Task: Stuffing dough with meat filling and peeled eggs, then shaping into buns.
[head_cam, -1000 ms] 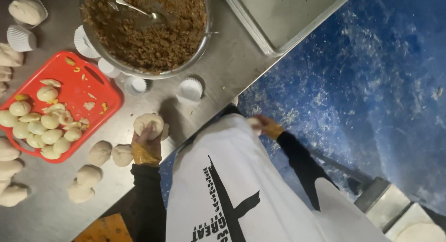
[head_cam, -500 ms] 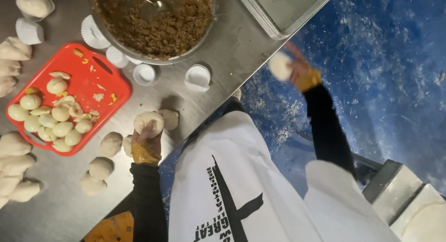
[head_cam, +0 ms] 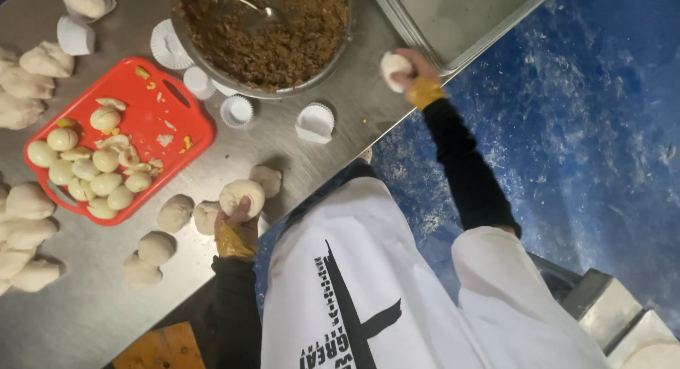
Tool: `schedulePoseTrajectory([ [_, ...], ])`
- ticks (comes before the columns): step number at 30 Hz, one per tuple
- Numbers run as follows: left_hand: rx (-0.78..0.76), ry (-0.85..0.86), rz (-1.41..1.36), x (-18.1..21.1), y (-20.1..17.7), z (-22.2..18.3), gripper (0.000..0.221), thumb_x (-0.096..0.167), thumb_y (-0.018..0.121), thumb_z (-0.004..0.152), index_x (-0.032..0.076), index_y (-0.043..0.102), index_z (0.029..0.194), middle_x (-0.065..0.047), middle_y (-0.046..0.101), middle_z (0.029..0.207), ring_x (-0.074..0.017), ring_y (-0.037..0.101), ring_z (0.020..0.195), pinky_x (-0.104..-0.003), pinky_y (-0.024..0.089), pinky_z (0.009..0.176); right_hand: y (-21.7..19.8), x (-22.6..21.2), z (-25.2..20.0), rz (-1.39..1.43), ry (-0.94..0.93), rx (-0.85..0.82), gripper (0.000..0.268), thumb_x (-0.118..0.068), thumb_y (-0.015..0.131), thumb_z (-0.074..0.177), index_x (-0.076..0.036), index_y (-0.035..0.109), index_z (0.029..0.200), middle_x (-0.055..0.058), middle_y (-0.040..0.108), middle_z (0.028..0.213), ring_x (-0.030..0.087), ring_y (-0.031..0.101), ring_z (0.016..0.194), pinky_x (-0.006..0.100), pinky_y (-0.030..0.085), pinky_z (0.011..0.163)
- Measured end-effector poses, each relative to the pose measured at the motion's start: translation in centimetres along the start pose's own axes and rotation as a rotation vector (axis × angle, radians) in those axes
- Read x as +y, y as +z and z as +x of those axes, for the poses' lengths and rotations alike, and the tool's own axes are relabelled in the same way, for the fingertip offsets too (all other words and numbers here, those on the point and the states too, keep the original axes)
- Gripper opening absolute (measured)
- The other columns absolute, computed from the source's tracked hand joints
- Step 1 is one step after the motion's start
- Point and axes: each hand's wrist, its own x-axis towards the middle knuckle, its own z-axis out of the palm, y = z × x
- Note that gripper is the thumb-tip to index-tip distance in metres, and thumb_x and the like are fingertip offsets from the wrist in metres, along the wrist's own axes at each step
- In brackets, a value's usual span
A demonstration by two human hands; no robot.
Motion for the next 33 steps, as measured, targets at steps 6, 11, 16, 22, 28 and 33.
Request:
schedulePoseTrajectory([
  [6,-0.108,-0.029,-0.088,0.1,1.9,-0.3,0.048,0.010,0.071,0.092,-0.006,0.055,0.134,-0.015,0.064,0.129,-0.0246,0.066,0.118,-0.037,0.057,0.101,4.7,1.0,-1.2,-0.450,-0.320,-0.067,0.064,-0.022,0.082,0.081,-0.015,0.058,0.140,0.017,0.059,0.143,0.035,0.062,0.129,0.042,0.051,0.111],
  [11,-0.041,-0.044,-0.097,-1.3,2.7,1.0,0.044,0.020,0.071,0.097,-0.002,0.056,0.132,-0.012,0.066,0.123,-0.0235,0.067,0.112,-0.038,0.058,0.097,7.6,-3.3,-6.6,-0.685,-0.559,-0.023,0.071,-0.021,0.085,0.080,-0.005,0.055,0.142,0.028,0.048,0.147,0.049,0.038,0.140,0.058,0.031,0.111],
  [16,-0.010,0.071,-0.051,-3.6,4.1,2.7,0.041,0.021,0.072,0.097,-0.001,0.059,0.129,-0.008,0.068,0.116,-0.0191,0.067,0.105,-0.036,0.057,0.094,15.1,-10.2,-14.3,-0.317,-0.704,-0.068,0.036,-0.022,0.071,0.099,-0.010,0.064,0.132,0.017,0.059,0.145,0.035,0.052,0.139,0.044,0.042,0.118],
  [22,-0.108,0.222,-0.068,-3.3,11.2,-0.6,0.040,0.027,0.065,0.104,-0.001,0.061,0.132,-0.006,0.069,0.114,-0.0164,0.063,0.101,-0.030,0.053,0.088,23.7,-14.4,-14.5,-0.122,-0.711,0.023,0.019,-0.021,0.057,0.108,-0.010,0.067,0.120,0.012,0.070,0.119,0.031,0.064,0.118,0.041,0.049,0.106],
  [28,-0.093,0.302,-0.063,-4.8,7.7,0.6,0.044,0.034,0.058,0.109,0.000,0.061,0.136,-0.002,0.067,0.116,-0.0103,0.060,0.104,-0.025,0.050,0.092,26.3,-12.3,-14.0,-0.099,-0.750,-0.027,0.040,-0.034,0.029,0.114,-0.010,0.061,0.123,0.010,0.068,0.119,0.029,0.062,0.115,0.038,0.049,0.103],
  [33,-0.164,0.392,0.135,-3.4,5.4,0.7,0.063,0.050,0.044,0.108,0.001,0.043,0.148,-0.003,0.063,0.132,-0.0130,0.061,0.115,-0.028,0.051,0.104,25.1,-11.7,-12.6,-0.188,-0.837,-0.203,0.058,-0.049,0.029,0.110,-0.006,0.053,0.141,0.013,0.057,0.140,0.032,0.049,0.138,0.045,0.037,0.118],
])
